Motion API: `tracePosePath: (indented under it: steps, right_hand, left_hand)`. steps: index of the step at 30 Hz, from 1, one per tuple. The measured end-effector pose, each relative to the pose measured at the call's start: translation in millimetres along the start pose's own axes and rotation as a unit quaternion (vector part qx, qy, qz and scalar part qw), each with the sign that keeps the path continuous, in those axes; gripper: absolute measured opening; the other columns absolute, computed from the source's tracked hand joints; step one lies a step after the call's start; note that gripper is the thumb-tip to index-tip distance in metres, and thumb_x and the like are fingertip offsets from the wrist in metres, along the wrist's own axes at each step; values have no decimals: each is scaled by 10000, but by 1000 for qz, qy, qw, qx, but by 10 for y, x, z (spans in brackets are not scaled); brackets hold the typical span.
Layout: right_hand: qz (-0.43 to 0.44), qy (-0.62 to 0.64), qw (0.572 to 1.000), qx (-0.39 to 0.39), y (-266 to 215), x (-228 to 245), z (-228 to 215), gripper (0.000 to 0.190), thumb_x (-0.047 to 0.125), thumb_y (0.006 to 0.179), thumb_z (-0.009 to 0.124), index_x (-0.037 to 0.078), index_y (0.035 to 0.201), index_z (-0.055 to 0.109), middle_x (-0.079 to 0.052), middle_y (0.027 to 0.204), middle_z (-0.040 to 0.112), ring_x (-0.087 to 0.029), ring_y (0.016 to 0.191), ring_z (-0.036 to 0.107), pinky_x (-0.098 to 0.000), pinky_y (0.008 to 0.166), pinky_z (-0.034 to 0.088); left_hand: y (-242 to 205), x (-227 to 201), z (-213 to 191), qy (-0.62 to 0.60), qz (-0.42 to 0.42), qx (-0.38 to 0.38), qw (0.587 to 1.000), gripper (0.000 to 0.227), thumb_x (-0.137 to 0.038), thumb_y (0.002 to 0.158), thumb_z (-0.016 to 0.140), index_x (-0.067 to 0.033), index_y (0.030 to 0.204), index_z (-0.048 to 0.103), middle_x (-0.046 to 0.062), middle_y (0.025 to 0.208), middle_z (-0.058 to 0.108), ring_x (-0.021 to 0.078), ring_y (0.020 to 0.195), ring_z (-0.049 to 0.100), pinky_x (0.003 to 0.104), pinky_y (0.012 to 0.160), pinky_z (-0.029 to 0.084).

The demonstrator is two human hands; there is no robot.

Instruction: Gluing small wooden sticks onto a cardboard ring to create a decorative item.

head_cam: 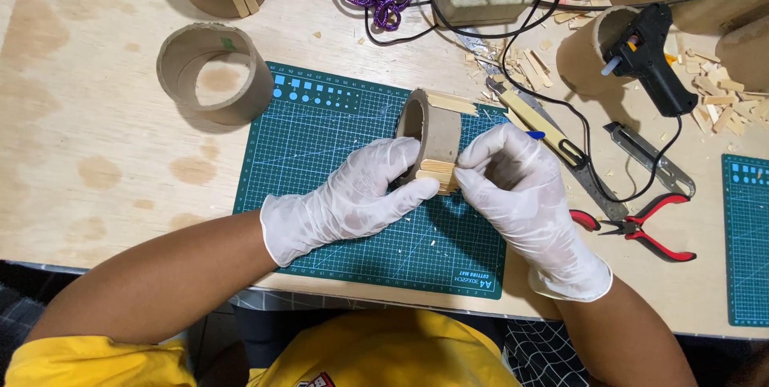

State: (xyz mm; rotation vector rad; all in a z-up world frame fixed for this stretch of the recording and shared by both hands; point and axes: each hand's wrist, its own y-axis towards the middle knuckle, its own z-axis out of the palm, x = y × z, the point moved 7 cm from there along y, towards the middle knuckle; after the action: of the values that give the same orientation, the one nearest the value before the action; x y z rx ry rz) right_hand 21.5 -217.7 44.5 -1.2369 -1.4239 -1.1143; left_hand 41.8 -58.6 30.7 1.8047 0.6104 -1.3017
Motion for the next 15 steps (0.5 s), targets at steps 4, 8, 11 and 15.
tracePosePath:
  steps: [4, 8, 11, 15]
  right_hand:
    - [4, 12, 1000, 0, 1, -71, -15, 154, -60, 871, 762, 37, 901, 646, -46, 737, 599, -102, 708, 595, -273, 660, 533]
    - [11, 16, 1000, 2, 3, -62, -2, 191, -57, 864, 760, 63, 877, 613, -48, 748, 620, -111, 710, 616, -273, 662, 535]
    - [17, 19, 1000, 7, -32, -67, 46, 208, -49, 867, 762, 72, 872, 593, -52, 740, 627, -111, 702, 610, -269, 642, 525]
    - [23, 10, 1000, 18, -35, -42, 53, 227, -52, 868, 758, 82, 869, 576, -49, 738, 644, -111, 700, 605, -267, 638, 511]
  left_hand:
    - [9, -47, -17, 11, 6, 0, 1000, 215, -246, 1009, 639, -35, 1045, 634, 149, 845, 642, 298, 761, 686, 412, 726, 601]
    - [-6, -47, -5, 20, 25, -13, 999, 220, -231, 1001, 654, -16, 1038, 624, 183, 848, 651, 330, 749, 694, 434, 733, 608]
    - [-37, -11, 14, 19, 19, 6, 1000, 232, -261, 964, 698, -61, 1067, 641, 131, 882, 670, 305, 790, 710, 422, 738, 620]
    - [-27, -86, 9, 4, 21, 4, 1000, 226, -254, 992, 656, -43, 1071, 631, 157, 890, 663, 313, 793, 709, 426, 738, 618]
